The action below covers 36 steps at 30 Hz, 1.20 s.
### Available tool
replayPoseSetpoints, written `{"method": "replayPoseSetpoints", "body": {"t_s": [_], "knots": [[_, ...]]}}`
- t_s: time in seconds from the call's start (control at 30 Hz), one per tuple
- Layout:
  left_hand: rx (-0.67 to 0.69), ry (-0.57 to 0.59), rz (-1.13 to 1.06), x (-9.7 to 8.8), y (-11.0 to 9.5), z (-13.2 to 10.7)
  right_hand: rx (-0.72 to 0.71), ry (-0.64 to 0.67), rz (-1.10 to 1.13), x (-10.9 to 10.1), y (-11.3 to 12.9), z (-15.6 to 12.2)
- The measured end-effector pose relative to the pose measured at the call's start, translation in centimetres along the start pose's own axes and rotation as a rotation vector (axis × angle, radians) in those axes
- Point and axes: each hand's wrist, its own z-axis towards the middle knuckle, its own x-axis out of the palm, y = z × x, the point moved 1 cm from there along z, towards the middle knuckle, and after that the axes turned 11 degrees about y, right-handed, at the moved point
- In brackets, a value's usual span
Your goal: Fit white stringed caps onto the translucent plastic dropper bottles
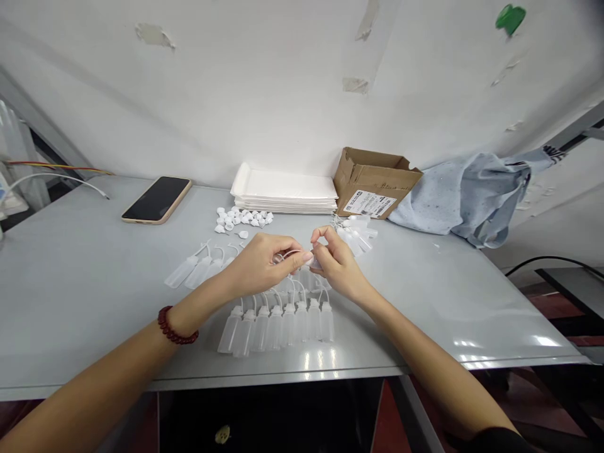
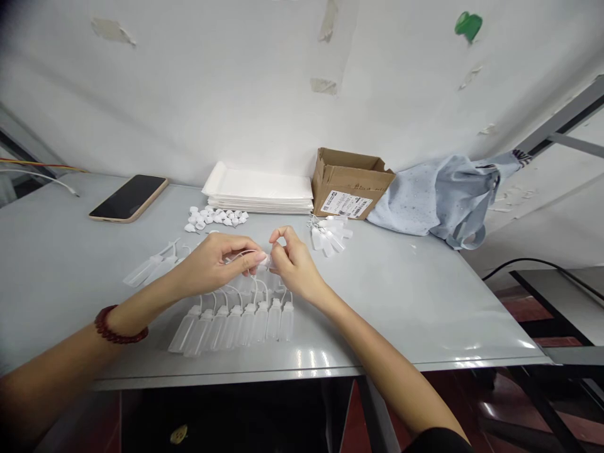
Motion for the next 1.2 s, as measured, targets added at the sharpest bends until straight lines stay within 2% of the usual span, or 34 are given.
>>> {"method": "replayPoseSetpoints", "body": {"t_s": [0.17,0.27,0.43,0.57,0.7,0.77,0.9,0.97,1.03,1.13,1.2], "knots": [[-0.127,0.118,-0.111,0.1,0.4,0.1,0.019,0.005,-0.089,0.1,0.1,-0.2],[-0.151,0.149,-0.193,0.2,0.4,0.2,0.039,0.018,-0.098,0.1,0.1,-0.2],[-0.097,0.132,-0.154,0.1,-0.1,0.2,0.052,0.017,-0.079,0.0,0.5,-0.3],[-0.079,0.075,-0.062,0.2,-0.2,0.0,0.062,0.034,-0.006,-0.2,0.3,0.0],[-0.084,-0.012,-0.068,0.3,0.0,0.0,-0.011,0.054,0.088,-0.3,-0.3,0.2],[-0.098,-0.060,-0.095,0.2,0.1,0.2,-0.094,0.044,-0.014,-0.5,-0.4,0.2],[-0.144,-0.136,-0.157,-0.2,0.6,0.5,-0.234,0.017,-0.434,-1.4,-0.3,0.3],[-0.179,-0.168,-0.168,-0.5,1.0,0.7,-0.252,-0.043,-0.571,-2.3,-0.4,0.6],[-0.228,-0.230,-0.130,-1.2,1.6,0.9,-0.247,-0.179,-0.692,-3.7,-0.7,1.1],[-0.304,-0.354,0.055,-2.5,3.0,0.8,-0.210,-0.403,-0.849,-6.5,-1.6,1.8],[-0.334,-0.386,0.240,-3.5,4.0,0.8,-0.135,-0.524,-0.962,-8.5,-2.4,2.1]]}}
